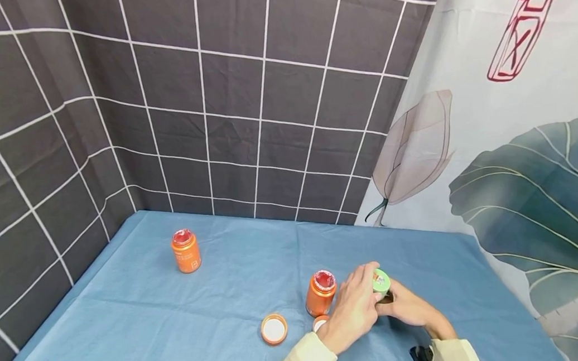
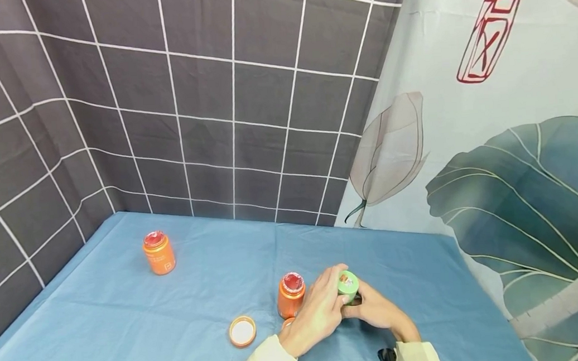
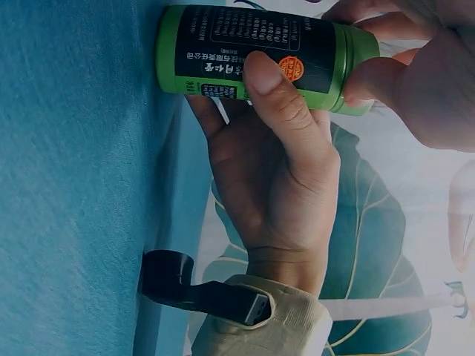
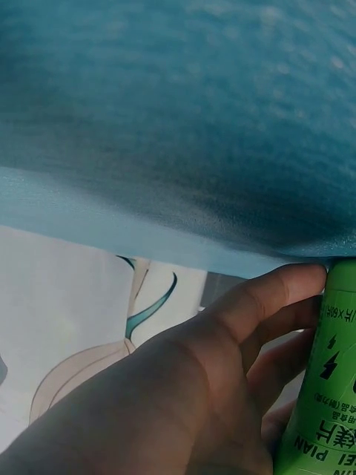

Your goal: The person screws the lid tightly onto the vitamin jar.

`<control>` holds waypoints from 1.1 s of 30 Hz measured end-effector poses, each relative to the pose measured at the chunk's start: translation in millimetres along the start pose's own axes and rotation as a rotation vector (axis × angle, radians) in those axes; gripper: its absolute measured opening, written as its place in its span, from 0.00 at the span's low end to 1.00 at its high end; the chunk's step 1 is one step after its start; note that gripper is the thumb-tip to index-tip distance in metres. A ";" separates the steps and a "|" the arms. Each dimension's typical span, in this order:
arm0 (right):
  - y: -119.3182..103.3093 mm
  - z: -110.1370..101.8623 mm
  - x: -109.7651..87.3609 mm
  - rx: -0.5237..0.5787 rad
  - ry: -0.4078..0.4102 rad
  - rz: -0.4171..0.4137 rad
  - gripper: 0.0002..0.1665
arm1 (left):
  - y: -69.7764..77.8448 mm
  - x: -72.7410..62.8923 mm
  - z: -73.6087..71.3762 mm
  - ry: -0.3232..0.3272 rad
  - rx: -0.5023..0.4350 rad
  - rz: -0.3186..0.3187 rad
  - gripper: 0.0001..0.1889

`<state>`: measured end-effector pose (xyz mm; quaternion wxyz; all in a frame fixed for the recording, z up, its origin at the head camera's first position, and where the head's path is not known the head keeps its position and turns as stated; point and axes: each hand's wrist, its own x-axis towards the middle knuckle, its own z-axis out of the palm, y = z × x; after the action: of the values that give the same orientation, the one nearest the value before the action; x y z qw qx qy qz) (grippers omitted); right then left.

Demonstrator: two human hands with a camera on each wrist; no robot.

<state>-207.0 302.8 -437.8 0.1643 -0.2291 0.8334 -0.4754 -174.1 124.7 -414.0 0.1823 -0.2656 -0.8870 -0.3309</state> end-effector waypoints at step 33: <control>4.9 0.2 0.5 -0.011 -0.011 -0.048 0.34 | 0.8 -1.4 6.0 0.049 -0.104 -0.062 0.27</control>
<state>-208.4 304.5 -442.3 0.1562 -0.2523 0.8294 -0.4734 -173.4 128.8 -418.6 0.1795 -0.2388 -0.8716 -0.3886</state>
